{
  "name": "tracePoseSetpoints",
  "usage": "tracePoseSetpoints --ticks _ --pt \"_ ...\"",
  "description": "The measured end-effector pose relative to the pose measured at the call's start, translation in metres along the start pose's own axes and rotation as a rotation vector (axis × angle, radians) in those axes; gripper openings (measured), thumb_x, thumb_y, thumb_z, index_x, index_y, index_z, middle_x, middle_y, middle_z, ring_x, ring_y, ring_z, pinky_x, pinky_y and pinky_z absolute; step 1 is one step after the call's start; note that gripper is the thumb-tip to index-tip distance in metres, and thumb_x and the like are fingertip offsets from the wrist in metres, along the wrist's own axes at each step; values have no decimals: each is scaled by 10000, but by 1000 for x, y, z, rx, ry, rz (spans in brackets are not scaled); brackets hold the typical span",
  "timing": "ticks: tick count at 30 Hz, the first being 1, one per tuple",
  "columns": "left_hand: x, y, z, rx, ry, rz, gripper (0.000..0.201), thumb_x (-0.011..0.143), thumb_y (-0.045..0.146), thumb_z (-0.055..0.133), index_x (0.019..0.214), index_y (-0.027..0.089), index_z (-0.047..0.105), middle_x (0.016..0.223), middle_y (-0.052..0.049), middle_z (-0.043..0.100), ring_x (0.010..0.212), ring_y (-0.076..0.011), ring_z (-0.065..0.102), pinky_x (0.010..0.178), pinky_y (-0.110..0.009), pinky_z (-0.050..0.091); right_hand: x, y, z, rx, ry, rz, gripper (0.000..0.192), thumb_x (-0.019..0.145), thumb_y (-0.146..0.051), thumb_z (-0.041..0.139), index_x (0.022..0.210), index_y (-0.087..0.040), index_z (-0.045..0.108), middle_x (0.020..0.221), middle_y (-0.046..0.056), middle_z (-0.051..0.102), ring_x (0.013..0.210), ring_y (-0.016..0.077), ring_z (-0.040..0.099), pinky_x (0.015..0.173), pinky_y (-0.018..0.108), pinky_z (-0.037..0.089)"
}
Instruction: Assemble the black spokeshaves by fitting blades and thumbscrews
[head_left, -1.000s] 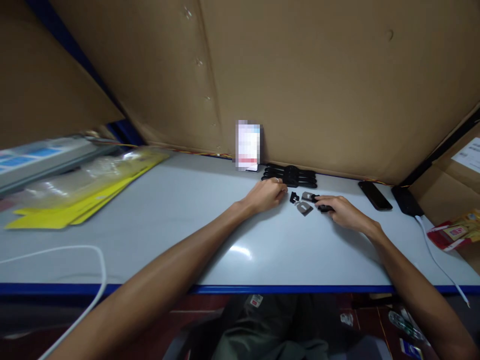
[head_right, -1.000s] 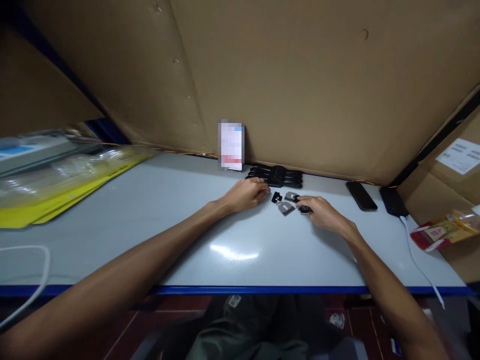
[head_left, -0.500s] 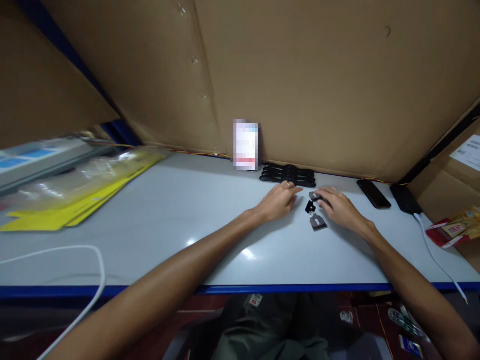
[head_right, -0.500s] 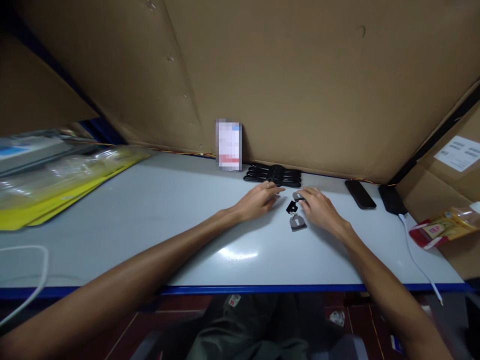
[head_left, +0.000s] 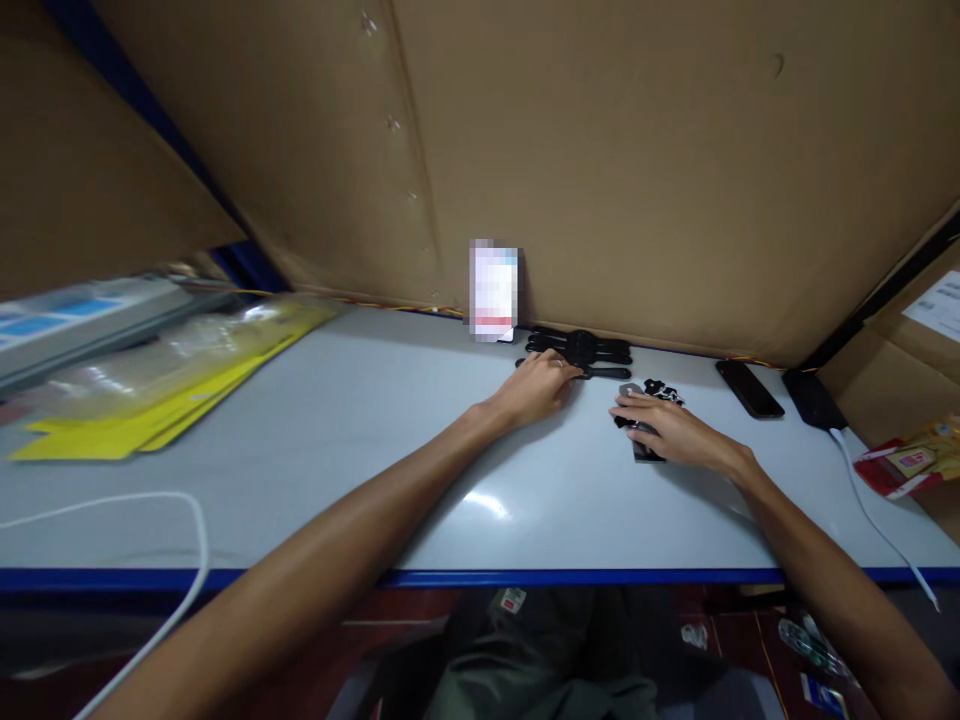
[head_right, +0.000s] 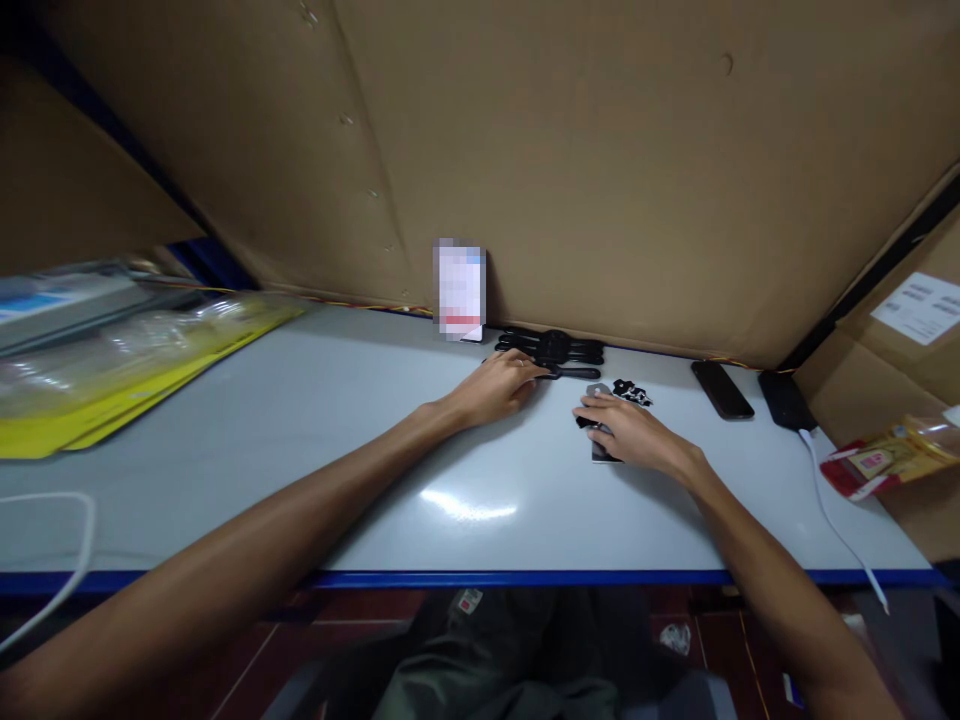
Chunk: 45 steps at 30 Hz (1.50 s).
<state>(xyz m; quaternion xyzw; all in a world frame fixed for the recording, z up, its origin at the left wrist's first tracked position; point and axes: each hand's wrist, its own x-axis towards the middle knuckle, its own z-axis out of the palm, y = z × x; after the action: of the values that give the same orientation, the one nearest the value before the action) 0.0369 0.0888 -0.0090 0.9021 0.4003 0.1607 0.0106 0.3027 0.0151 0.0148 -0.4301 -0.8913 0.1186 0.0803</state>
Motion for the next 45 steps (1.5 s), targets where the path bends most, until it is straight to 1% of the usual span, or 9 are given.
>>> tracePoseSetpoints --ticks 7,12,18,25,31,34,37,42,45 --pt "-4 4 -12 -24 3 -113 345 953 198 459 1139 186 748 1034 -143 721 950 -263 667 802 -373 502 -4 23 -9 -57 51 64 502 877 -37 528 1277 -284 704 1399 52 655 1277 318 628 1059 508 501" --pt "-6 7 -11 -29 -42 -138 331 934 198 474 1110 199 755 976 -121 755 836 -254 684 758 -363 479 -9 29 -13 -104 111 192 312 913 -136 588 1116 -294 764 1154 62 768 1085 316 714 919 432 541" --pt "-6 8 -13 11 -63 -155 359 953 233 447 1147 188 746 827 -111 744 788 -257 676 710 -344 446 -4 27 -19 -133 183 251 193 938 -218 597 986 -240 783 1031 82 768 1023 287 682 856 390 508" --pt "-8 9 -14 71 -85 -131 316 942 243 445 994 182 751 789 -120 722 713 -251 655 647 -338 387 -2 19 -13 -2 111 110 358 868 -203 675 1215 -274 727 1176 72 688 1126 264 616 959 415 487" --pt "-9 4 -24 79 -116 -109 308 956 302 451 921 180 731 788 -129 714 708 -260 640 624 -342 360 -3 19 -20 -43 260 235 119 890 -209 614 872 -211 732 920 65 697 877 224 640 787 352 479" --pt "-11 -3 -32 47 -176 -95 332 952 390 486 784 205 704 717 -90 688 663 -231 612 596 -322 337 -7 12 -31 58 49 222 113 870 -291 655 793 -219 695 759 13 678 695 179 607 662 308 429" --pt "-15 -13 -41 0 -242 -109 401 942 504 502 713 219 668 666 -53 662 587 -190 563 554 -299 313 -13 -1 -39 40 -130 213 158 785 -351 759 866 -227 705 827 18 702 711 181 607 629 297 399" --pt "-20 -28 -51 -23 -263 -161 442 929 564 495 727 207 661 667 -51 650 554 -163 514 536 -285 294 -16 -14 -36 -76 -154 216 241 728 -323 800 940 -254 709 919 21 696 798 209 611 637 300 374" --pt "-21 -28 -50 -27 -264 -163 424 927 546 499 749 203 674 687 -53 658 571 -163 525 543 -281 300 -11 -20 -32 -78 -57 181 102 782 -297 747 810 -232 675 837 19 684 733 187 588 619 294 350"
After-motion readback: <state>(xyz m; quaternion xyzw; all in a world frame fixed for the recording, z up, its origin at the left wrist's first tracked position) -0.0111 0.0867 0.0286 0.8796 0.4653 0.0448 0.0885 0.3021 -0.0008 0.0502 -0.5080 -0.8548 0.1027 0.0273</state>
